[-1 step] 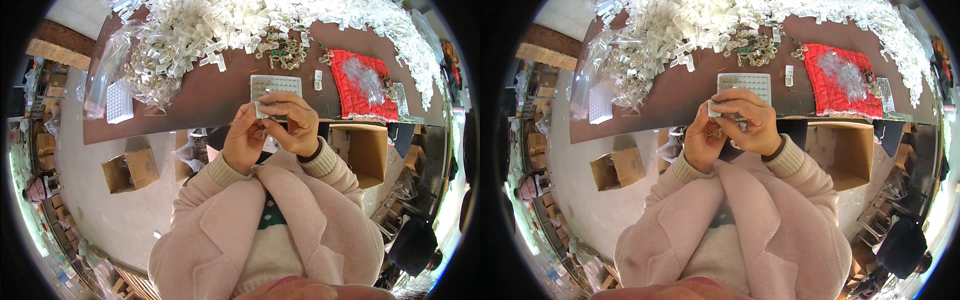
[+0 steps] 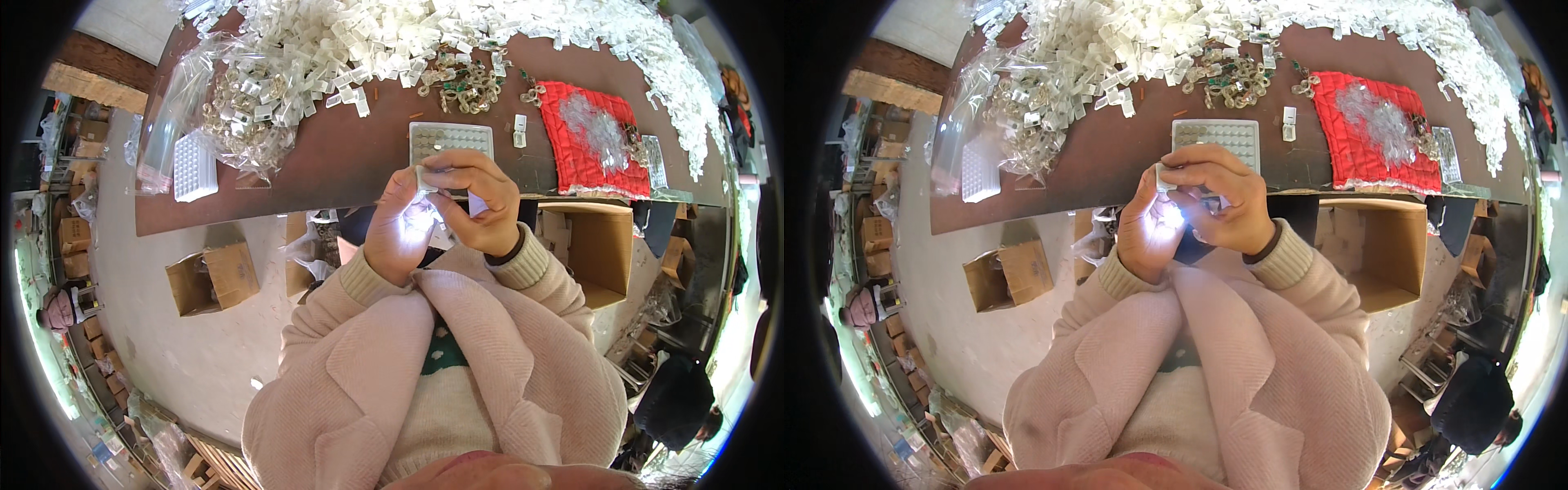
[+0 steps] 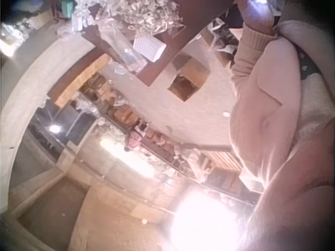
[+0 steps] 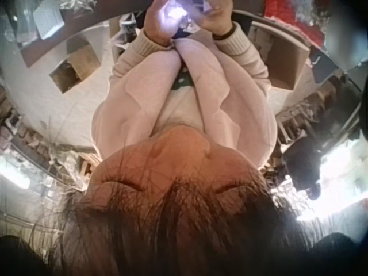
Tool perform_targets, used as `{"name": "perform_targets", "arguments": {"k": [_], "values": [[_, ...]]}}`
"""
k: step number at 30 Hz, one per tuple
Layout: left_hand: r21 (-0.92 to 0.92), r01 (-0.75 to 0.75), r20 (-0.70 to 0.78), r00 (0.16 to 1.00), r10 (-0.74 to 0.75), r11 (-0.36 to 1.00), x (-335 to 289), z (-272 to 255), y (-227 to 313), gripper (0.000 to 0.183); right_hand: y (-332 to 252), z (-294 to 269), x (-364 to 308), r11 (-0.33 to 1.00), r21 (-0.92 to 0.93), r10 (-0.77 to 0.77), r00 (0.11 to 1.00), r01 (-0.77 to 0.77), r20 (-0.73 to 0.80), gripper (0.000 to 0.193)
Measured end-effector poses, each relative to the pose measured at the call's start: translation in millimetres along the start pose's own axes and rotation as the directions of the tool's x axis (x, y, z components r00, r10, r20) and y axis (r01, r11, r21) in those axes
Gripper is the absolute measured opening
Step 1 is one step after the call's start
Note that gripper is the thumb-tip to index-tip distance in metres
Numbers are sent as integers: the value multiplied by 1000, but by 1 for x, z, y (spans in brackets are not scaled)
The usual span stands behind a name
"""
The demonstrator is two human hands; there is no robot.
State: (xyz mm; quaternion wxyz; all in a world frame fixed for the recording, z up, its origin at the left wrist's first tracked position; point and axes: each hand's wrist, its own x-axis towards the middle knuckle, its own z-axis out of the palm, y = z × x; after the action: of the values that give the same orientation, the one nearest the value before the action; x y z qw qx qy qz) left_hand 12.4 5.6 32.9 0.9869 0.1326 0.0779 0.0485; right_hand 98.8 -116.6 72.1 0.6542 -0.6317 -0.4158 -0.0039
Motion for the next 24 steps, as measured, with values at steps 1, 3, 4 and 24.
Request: {"name": "perform_targets", "arguments": {"k": [1,3,4,24], "values": [[1,-9,-13,1000,9,1000,0,0,-1,23,1,2,0,998,-49,-26,1000,26,9,28],[-17,8,-3,1000,-8,1000,0,0,-2,28,3,8,0,998,-50,-48,998,45,-48,24],[-27,15,-14,1000,-15,1000,1,-1,-2,29,3,9,0,997,-56,-54,998,51,-44,24],[255,64,-106,994,-38,965,8,6,-7,21,55,-169,-60,511,-685,112,831,-519,-545,16]]}}
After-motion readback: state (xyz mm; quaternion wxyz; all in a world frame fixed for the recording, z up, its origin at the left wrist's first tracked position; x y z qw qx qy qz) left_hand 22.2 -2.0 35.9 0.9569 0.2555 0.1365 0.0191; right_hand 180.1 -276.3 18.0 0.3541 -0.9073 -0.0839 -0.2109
